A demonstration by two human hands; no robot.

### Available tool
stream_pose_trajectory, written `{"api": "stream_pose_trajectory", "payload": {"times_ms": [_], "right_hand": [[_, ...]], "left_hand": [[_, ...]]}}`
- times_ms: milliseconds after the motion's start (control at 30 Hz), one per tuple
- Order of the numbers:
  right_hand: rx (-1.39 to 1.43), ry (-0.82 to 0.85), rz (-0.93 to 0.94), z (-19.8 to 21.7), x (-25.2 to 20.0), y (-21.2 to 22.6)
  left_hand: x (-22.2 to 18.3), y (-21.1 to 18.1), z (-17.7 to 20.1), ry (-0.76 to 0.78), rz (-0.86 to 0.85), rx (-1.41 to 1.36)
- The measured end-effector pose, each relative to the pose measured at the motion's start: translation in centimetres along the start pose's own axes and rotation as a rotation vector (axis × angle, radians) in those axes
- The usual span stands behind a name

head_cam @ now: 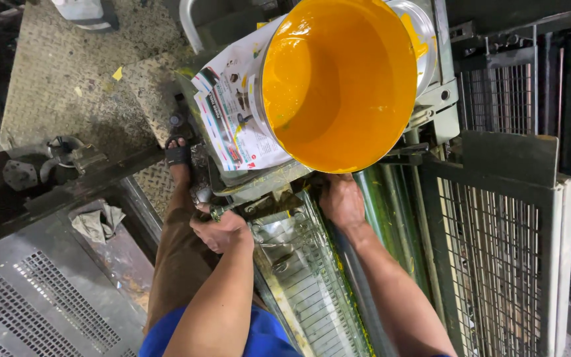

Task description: The person cleans the rollers of a printing machine using a yellow scraper tool. They repeatedly scrape the surface of the green rollers to remove excess yellow ink, which falls into a yellow bucket positioned below.

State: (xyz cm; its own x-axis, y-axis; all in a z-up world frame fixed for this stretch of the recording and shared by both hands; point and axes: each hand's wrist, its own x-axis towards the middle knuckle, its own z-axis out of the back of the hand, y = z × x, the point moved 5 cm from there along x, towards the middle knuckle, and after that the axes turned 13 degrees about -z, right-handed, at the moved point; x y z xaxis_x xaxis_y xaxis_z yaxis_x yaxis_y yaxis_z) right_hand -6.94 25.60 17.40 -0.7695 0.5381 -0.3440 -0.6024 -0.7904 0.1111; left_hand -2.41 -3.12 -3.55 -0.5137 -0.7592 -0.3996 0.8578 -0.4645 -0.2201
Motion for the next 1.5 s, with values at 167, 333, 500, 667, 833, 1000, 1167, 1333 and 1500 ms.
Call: {"api": "stream_pose_trajectory", "payload": {"times_ms": [167, 333, 500, 667, 833, 1000, 1167, 1333, 1500], "right_hand": [[0.219, -0.064, -0.067, 0.5, 0.2, -1.1], [0.316, -0.056, -0.085, 3.6, -0.4, -0.6], [0.243, -0.052, -0.178, 3.7, -1.6, -4.4], [0.510, -0.119, -0.271, 7.9, -3.9, -4.2], [0.571, -0.390, -0.242, 10.5, -4.2, -4.5], [0.532, -0.678, -0.156, 13.2, -2.9, -3.5], [0.264, -0.971, -0.004, 15.0, 0.6, -1.7], [-0.038, -0.981, 0.092, 14.4, 3.0, -1.5], [-0.175, -0.850, 0.184, 13.4, 2.0, -1.8]], "left_hand": [[-2.1, -4.4, 6.5, -0.020, -0.129, -0.125], [-1.7, -4.5, 6.3, -0.063, -0.159, -0.128], [-0.9, -3.3, 4.5, -0.005, 0.009, -0.159], [-0.7, -3.1, 4.2, -0.189, -0.085, -0.020], [2.8, 3.2, -2.5, -0.098, 0.064, -0.157], [4.1, 4.5, -5.9, 0.008, 0.152, -0.340], [3.8, 2.1, -5.6, 0.019, 0.073, -0.321], [4.0, 0.3, -4.6, 0.016, 0.008, -0.300], [3.2, -0.1, -3.1, 0.017, -0.022, -0.271]]}}
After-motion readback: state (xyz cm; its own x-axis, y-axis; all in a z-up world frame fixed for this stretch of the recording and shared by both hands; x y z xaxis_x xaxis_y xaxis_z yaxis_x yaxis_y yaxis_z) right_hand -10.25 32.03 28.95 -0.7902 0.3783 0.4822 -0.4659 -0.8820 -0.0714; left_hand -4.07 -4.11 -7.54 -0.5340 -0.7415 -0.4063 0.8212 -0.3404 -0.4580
